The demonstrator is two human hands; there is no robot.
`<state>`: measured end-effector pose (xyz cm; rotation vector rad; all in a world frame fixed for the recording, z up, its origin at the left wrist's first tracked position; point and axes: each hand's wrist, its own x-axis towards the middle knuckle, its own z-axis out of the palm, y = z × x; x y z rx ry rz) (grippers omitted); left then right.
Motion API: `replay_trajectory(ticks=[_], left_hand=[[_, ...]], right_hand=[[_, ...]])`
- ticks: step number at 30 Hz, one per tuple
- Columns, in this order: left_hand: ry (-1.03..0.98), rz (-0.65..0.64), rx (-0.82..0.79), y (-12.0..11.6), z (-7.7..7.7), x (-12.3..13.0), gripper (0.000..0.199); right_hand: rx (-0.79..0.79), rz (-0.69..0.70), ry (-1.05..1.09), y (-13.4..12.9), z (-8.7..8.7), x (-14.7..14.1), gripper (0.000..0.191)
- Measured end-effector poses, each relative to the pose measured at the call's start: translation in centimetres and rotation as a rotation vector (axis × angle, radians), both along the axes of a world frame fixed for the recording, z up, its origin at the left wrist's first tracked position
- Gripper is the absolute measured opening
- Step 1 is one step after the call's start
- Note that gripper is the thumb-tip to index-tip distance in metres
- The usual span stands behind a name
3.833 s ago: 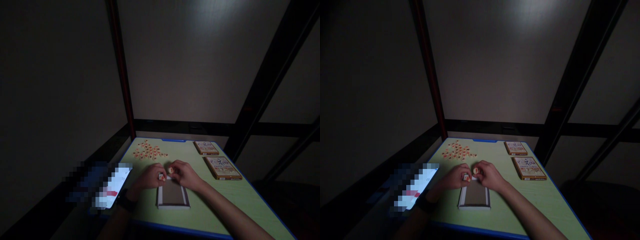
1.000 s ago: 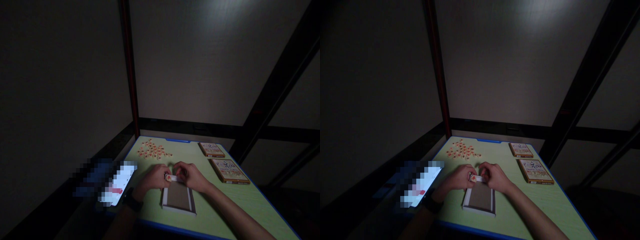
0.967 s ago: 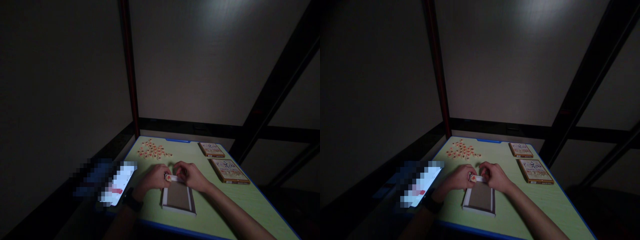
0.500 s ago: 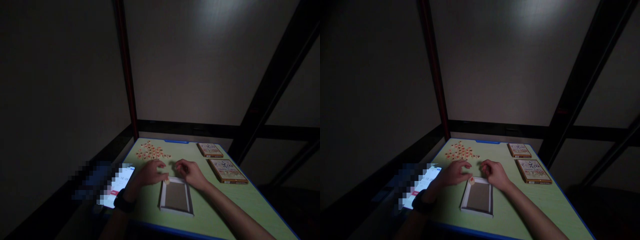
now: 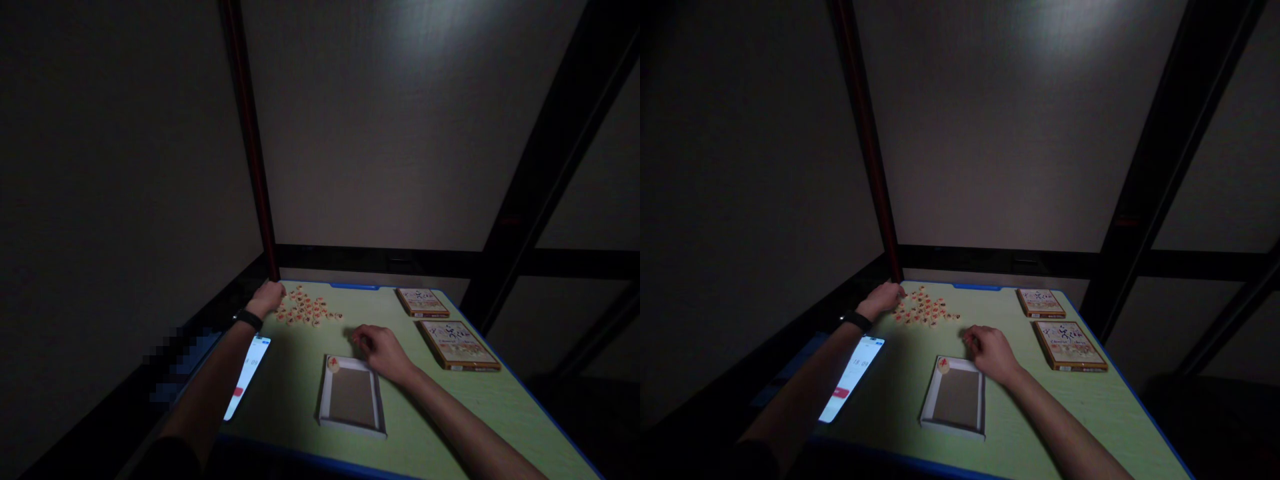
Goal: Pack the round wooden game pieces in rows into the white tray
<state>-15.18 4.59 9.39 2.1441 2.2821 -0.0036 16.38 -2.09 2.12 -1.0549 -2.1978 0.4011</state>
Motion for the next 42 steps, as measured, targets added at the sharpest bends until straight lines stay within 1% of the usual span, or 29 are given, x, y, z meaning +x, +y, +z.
replay_trajectory(ticks=[5, 9, 12, 14, 18, 21, 23, 25, 28, 31, 33, 36, 42], left_hand=[[-0.04, -0.026, -0.053, 2.1, -1.4, -0.6, 0.028], [-0.064, -0.048, -0.053, 2.8, -2.4, -0.5, 0.029], [-0.077, -0.069, -0.047, 2.9, -2.6, -0.3, 0.03], [-0.082, -0.081, -0.045, 2.9, -2.4, -0.2, 0.03], [-0.073, -0.098, -0.041, 2.4, -1.6, -0.5, 0.028], [-0.056, -0.11, -0.077, 1.7, -1.2, -0.7, 0.023], [-0.041, -0.118, -0.113, 1.1, -1.1, -0.8, 0.021], [-0.026, -0.124, -0.139, 0.5, -1.2, -0.7, 0.023], [-0.007, -0.131, -0.148, -0.4, -1.1, -0.3, 0.025], [0.002, -0.13, -0.156, -0.9, -0.8, 0.3, 0.021], [0.005, -0.124, -0.166, -1.2, -0.6, 0.6, 0.019], [0.009, -0.118, -0.177, -1.5, -0.4, 1.0, 0.023], [0.009, -0.122, -0.173, -1.8, -0.8, 0.7, 0.025]], right_hand=[[0.013, -0.012, -0.051, 0.2, -0.4, 0.0, 0.024], [0.007, -0.004, -0.052, 0.2, -0.5, 0.1, 0.026], [-0.004, 0.004, -0.059, 0.1, -0.4, 0.1, 0.027], [-0.004, 0.009, -0.07, 0.0, -0.3, 0.1, 0.027], [0.01, 0.01, -0.077, 0.0, -0.3, 0.1, 0.028], [0.018, 0.007, -0.086, 0.1, -0.4, 0.1, 0.028], [0.022, 0.009, -0.09, 0.1, -0.5, 0.1, 0.028], [0.024, 0.011, -0.091, 0.1, -0.5, 0.0, 0.028], [0.021, 0.018, -0.09, 0.1, -0.5, 0.1, 0.029], [0.023, 0.029, -0.078, 0.1, -0.5, 0.1, 0.031], [0.024, 0.028, -0.076, 0.1, -0.5, 0.1, 0.031], [0.024, 0.023, -0.093, 0.0, -0.4, 0.1, 0.03], [0.029, 0.02, -0.106, 0.0, -0.4, -0.1, 0.029]])
